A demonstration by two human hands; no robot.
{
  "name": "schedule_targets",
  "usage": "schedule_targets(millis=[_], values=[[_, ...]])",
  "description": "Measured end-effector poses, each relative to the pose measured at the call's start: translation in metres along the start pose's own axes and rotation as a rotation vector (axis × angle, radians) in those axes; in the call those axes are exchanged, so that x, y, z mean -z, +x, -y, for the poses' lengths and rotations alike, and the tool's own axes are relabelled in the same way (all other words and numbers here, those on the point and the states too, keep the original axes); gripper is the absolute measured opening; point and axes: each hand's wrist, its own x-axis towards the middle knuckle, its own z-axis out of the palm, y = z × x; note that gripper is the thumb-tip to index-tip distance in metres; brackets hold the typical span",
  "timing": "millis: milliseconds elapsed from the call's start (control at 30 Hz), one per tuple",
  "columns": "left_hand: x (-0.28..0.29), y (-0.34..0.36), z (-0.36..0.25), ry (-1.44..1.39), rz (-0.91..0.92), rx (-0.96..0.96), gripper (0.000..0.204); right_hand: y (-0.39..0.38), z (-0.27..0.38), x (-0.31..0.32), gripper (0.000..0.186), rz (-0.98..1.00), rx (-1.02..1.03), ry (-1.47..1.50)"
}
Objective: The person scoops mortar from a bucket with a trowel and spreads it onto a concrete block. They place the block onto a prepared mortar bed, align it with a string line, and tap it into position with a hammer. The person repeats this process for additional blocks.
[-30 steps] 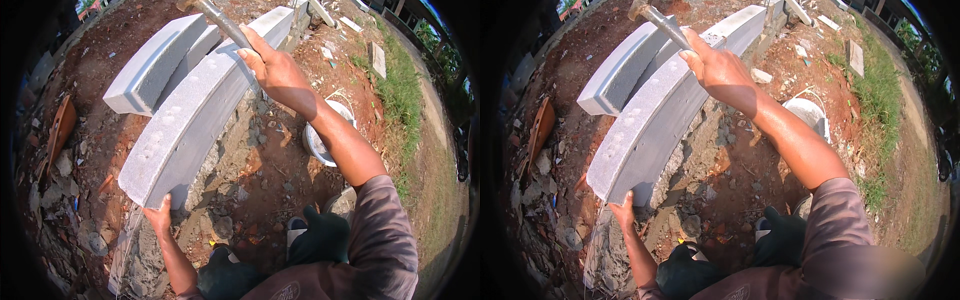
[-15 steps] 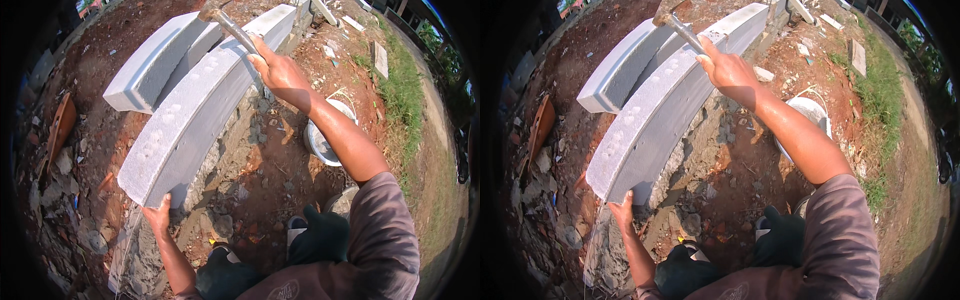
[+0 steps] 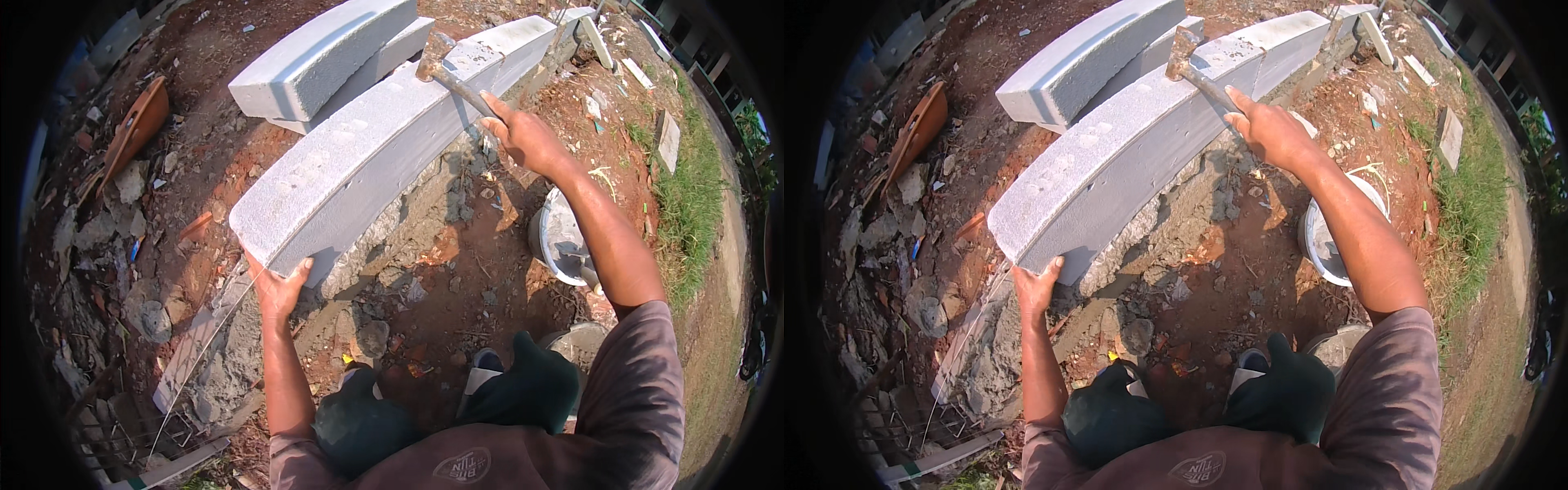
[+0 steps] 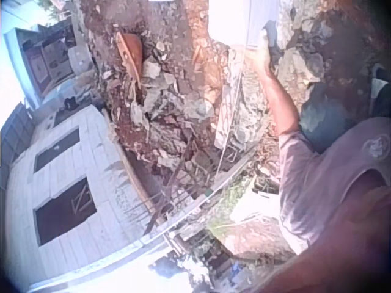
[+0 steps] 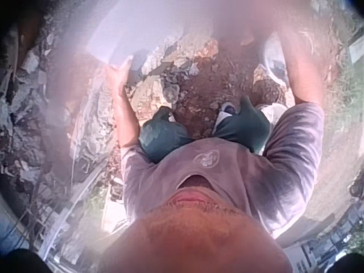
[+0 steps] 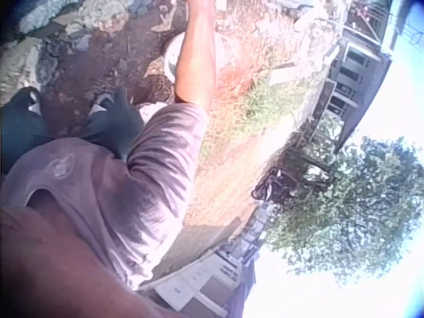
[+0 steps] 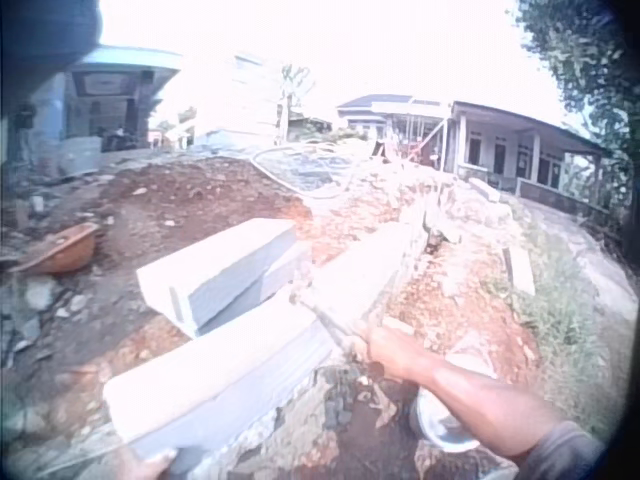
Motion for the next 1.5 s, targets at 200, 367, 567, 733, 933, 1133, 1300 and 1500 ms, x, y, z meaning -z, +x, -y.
schedule_targets(millis=[200, 367, 567, 733, 933, 1133, 1300, 1500], values=[[0.007, -0.003, 0.0, 0.032, -0.037, 0.008, 0.133, -0.003, 0.016, 0.011, 0.048, -0.037, 0.095, 0.001], [0.006, -0.003, 0.0, 0.01, -0.031, -0.013, 0.135, -0.013, 0.034, 0.019, 0.049, -0.053, 0.089, 0.079], [0.001, -0.002, 0.0, -0.077, 0.005, 0.013, 0.138, -0.013, 0.051, 0.031, 0.047, -0.186, 0.2, 0.133], [0.004, -0.005, 0.005, -0.05, 0.016, 0.06, 0.138, -0.014, 0.076, 0.041, 0.045, -0.321, 0.167, 0.346], [0.004, -0.004, 0.004, -0.002, 0.007, 0.005, 0.119, -0.026, 0.061, -0.012, 0.043, 0.043, 0.182, 0.011], [0.006, -0.003, 0.008, 0.017, 0.021, 0.044, 0.139, -0.024, 0.066, 0.005, 0.046, -0.061, 0.211, 0.185], [0.006, -0.004, 0.006, -0.013, 0.035, 0.039, 0.139, -0.03, 0.064, 0.001, 0.045, 0.032, 0.05, 0.05], [0.006, -0.004, -0.005, -0.111, 0.026, 0.005, 0.137, -0.03, 0.064, 0.004, 0.048, 0.113, 0.071, 0.097]])
